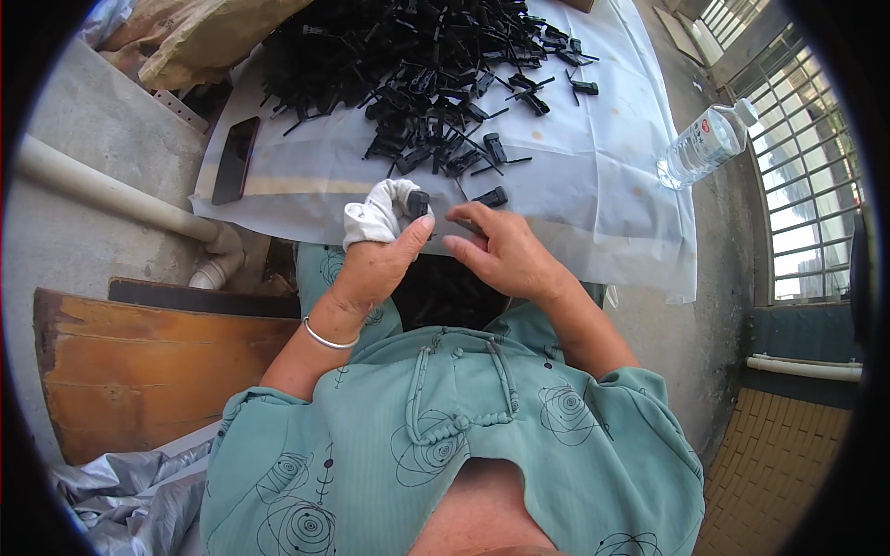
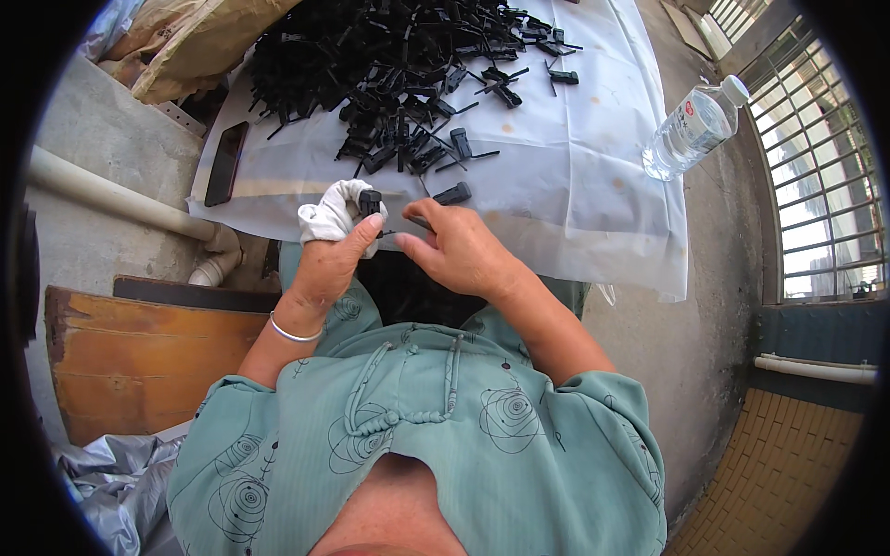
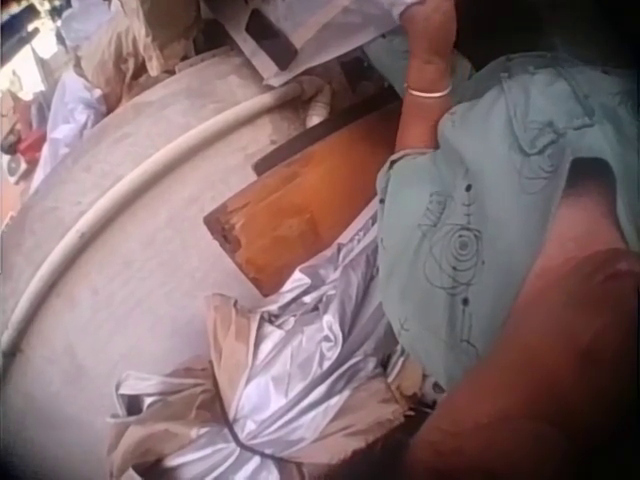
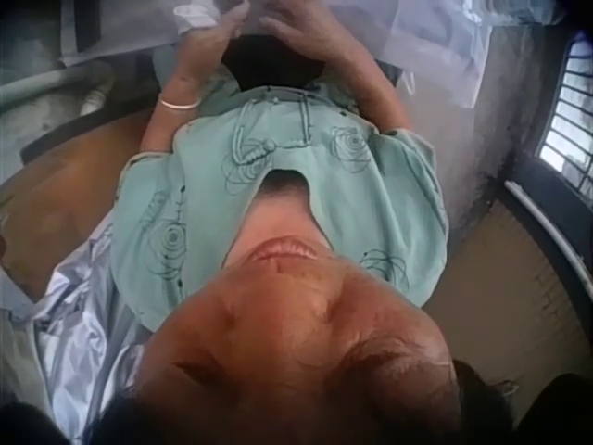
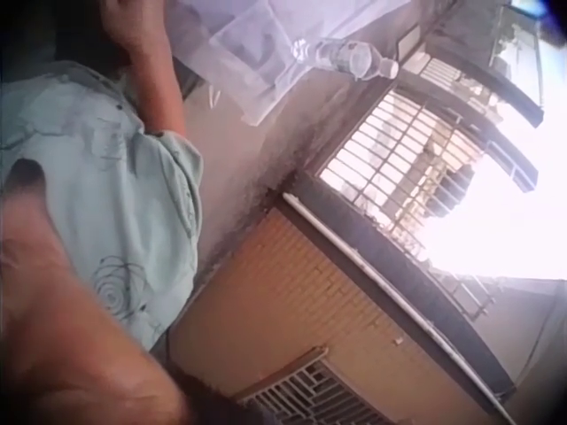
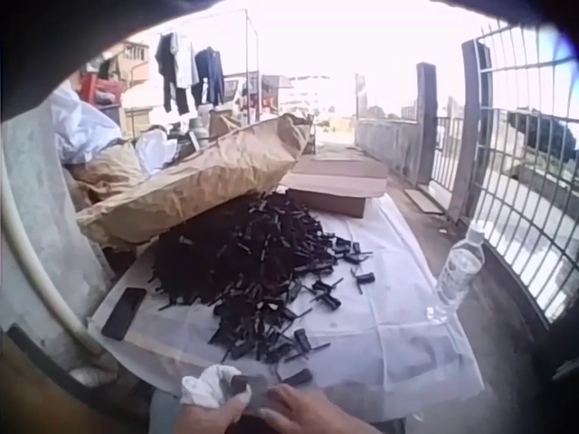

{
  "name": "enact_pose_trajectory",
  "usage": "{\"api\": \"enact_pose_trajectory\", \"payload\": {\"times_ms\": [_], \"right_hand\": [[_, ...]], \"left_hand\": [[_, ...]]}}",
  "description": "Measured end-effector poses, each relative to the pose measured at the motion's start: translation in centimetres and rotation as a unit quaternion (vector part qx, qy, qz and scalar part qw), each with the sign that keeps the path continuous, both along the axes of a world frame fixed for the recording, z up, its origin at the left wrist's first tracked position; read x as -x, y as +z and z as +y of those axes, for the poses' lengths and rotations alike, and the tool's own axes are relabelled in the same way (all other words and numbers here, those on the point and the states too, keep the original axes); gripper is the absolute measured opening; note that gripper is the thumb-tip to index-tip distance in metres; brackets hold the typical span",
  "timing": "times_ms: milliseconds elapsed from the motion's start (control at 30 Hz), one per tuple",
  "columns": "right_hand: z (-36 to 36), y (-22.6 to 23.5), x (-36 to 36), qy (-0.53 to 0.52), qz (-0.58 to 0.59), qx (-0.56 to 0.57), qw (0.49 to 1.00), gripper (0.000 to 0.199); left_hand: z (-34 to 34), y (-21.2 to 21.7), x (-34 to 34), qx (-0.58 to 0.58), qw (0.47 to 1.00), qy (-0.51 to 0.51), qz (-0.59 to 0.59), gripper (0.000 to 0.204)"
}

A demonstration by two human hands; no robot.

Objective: The person is using a white cloth to wipe or clean small black plastic components at a workbench.

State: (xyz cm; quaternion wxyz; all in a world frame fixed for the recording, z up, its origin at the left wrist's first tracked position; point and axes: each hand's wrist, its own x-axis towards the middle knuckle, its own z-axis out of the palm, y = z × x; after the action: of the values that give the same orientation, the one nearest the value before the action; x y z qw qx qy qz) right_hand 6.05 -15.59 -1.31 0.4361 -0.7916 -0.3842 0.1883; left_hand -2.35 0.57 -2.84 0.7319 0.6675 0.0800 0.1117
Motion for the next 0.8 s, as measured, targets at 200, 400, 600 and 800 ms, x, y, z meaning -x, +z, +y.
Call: {"api": "enact_pose_trajectory", "payload": {"times_ms": [200, 400, 600, 800], "right_hand": [[-0.9, -2.4, -0.6, 0.032, -0.154, -0.171, 0.973, 0.016], [-1.2, -2.3, -0.5, 0.039, -0.161, -0.154, 0.974, 0.011], [-0.2, -1.4, 0.1, 0.017, -0.054, -0.185, 0.981, 0.01], [0.0, -1.5, 0.9, -0.011, 0.043, -0.184, 0.982, 0.013]], "left_hand": [[-0.8, 0.5, 0.2, 0.043, 0.998, -0.019, 0.037, 0.032], [-0.2, 0.7, 0.1, 0.084, 0.993, -0.067, 0.048, 0.038], [-0.7, 1.7, 1.0, -0.051, 0.985, -0.157, 0.057, 0.035], [-1.1, 1.5, 1.3, 0.031, 0.985, -0.15, 0.075, 0.03]]}}
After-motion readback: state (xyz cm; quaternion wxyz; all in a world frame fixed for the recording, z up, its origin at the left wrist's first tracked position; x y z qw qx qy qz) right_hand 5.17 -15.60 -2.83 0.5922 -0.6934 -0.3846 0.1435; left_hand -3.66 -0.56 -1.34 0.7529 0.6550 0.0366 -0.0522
